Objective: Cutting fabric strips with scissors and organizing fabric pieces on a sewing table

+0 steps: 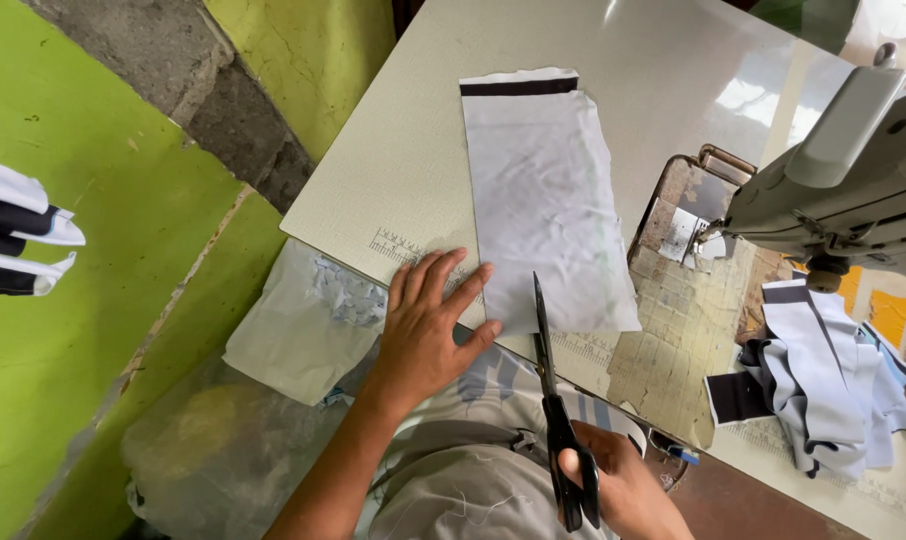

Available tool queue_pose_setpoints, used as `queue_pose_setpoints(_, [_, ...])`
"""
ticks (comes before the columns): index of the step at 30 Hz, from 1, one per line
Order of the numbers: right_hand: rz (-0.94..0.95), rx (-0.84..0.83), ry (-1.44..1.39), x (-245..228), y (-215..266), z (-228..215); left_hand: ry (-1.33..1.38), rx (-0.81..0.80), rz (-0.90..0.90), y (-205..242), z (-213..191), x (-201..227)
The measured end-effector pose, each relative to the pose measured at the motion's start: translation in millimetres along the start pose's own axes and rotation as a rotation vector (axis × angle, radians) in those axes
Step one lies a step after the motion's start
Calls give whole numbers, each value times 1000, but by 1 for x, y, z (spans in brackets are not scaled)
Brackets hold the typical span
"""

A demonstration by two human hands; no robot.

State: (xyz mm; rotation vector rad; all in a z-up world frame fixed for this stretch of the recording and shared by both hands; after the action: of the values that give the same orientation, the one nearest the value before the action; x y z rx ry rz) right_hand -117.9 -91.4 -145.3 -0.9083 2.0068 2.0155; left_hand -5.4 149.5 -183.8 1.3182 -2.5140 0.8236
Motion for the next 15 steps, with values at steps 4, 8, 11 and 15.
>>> queue_pose_setpoints(4, [21, 21, -38, -1, 1, 3, 14, -3, 2, -1, -1, 0])
queue_pose_setpoints(8, [-110, 61, 65, 27, -13, -7, 13, 1, 7, -1, -2, 0])
queue_pose_setpoints(11, [-111, 57, 26, 35, -21, -9, 10, 5, 16, -1, -2, 0])
queue_pose_setpoints(15, [-125, 52, 45, 27, -28, -12, 21, -2, 6, 0, 0, -1])
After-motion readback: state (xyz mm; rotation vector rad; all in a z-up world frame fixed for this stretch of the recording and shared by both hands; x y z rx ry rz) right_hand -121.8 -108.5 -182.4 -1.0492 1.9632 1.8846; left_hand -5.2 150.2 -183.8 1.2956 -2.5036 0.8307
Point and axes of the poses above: each hand's wrist, its own y-axis away from the middle knuckle, its own z-axis out of the palm, x = y × z, the point moved 1 cm from there along -y, towards the middle knuckle, and after that the axes turned 12 degrees about z, right-handed, at the moved point
